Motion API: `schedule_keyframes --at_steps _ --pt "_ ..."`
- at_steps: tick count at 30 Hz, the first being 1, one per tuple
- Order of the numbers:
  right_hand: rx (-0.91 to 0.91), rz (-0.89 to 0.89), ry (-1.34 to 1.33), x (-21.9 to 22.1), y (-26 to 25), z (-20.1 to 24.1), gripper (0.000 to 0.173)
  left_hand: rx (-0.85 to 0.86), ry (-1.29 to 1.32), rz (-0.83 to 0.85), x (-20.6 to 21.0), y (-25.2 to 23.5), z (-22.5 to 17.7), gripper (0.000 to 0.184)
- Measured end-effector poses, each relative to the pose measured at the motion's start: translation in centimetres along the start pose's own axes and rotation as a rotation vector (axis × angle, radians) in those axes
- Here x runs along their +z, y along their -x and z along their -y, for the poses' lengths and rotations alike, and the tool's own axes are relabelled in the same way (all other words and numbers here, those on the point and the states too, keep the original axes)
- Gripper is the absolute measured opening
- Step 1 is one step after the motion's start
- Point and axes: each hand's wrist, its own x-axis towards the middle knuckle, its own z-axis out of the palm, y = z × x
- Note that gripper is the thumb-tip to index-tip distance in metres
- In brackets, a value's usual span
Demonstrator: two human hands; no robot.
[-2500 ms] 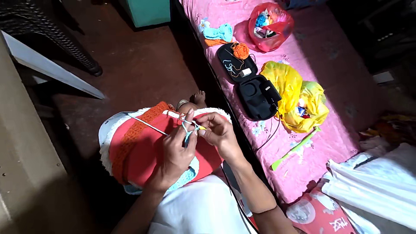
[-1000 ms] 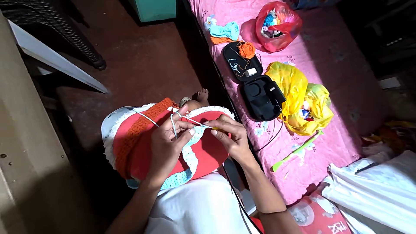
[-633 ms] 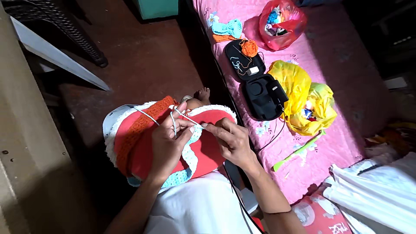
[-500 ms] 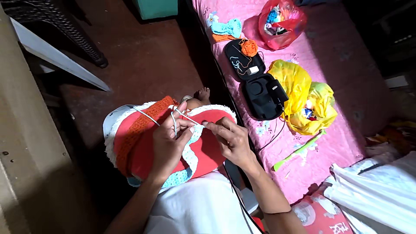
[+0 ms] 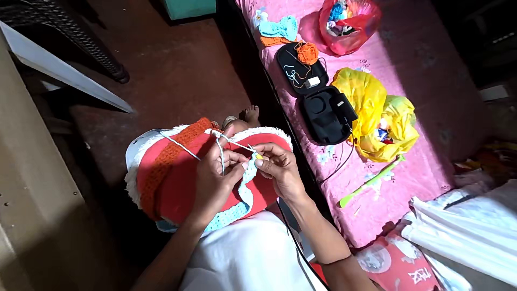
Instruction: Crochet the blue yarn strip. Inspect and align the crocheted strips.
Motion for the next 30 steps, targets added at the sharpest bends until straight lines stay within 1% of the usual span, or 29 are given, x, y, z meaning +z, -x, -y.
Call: schedule_keyframes --at_steps 3,5,10,14,17,19,21,23,26,30 --pt "-0.025 -0.026 -0.038 0.1 0.2 -0.3 0.022 -0.04 0.059 0.017 -0.1 -0.3 0.3 0.082" --pt "-0.036 -0.046 -0.036 0.2 0.2 -0.4 0.022 -0.037 0.075 0.024 -0.1 -0.3 0.6 0.083" --pt "-0.14 -0.116 0.159 0.5 0.3 -0.6 0.023 -0.027 -0.032 0.025 0.0 0.1 0.4 0.089" --pt "-0.159 -0.105 0.175 0.7 0.4 -0.9 0.023 0.007 -0.056 -0.008 0.2 0.0 0.6 0.089" --pt "-0.115 -0.072 0.059 0.1 0.5 -1.4 0.024 -0.028 0.064 -0.004 -0.2 -0.3 1.1 0.09" --pt "-0.08 -0.059 -0.022 -0.4 0.5 -1.7 0.023 -0.044 0.175 -0.003 -0.5 -0.6 1.6 0.088" --pt "-0.079 -0.046 -0.036 -0.9 0.6 -2.0 0.022 -0.05 0.236 0.008 -0.7 -0.7 1.8 0.085" --pt "-0.105 -0.013 0.032 -1.3 0.7 -1.9 0.022 -0.042 0.21 0.025 -0.9 -0.7 1.8 0.084" --pt "-0.2 0.043 0.261 -1.9 0.7 -0.9 0.02 -0.025 0.13 0.05 -1.1 -0.6 1.5 0.083" --pt "-0.441 0.137 0.671 -2.9 0.5 0.2 0.018 -0.006 0.107 0.037 -0.9 -0.5 1.1 0.083"
